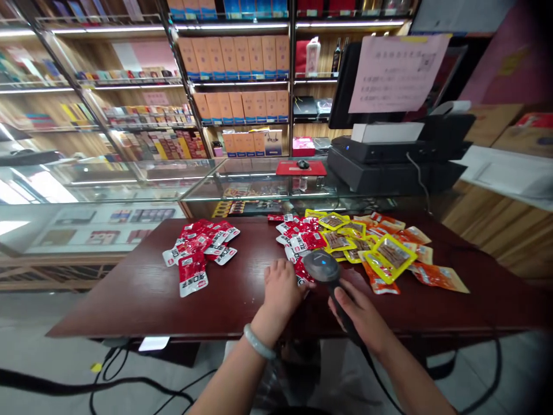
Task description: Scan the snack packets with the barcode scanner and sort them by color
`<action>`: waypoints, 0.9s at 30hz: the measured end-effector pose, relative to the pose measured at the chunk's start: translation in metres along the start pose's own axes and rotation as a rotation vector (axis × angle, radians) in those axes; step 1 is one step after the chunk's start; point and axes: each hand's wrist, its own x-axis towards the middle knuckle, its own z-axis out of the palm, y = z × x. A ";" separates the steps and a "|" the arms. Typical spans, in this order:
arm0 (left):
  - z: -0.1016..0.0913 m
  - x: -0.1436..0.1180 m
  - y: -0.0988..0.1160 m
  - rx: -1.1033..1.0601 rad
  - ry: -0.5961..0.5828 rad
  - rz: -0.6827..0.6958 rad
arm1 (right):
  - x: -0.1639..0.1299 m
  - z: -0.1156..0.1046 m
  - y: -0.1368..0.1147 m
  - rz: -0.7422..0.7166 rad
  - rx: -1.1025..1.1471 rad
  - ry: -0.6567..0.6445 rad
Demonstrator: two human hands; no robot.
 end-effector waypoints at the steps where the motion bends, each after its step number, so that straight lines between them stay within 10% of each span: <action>1: 0.002 0.002 0.003 0.002 -0.001 0.000 | -0.002 -0.005 0.001 0.011 0.001 0.035; 9: -0.009 0.002 -0.029 -0.181 -0.145 -0.234 | -0.013 -0.008 0.006 0.047 0.055 0.068; 27: -0.048 -0.029 -0.147 -0.291 0.106 -0.599 | 0.014 0.080 -0.011 0.036 -0.064 -0.415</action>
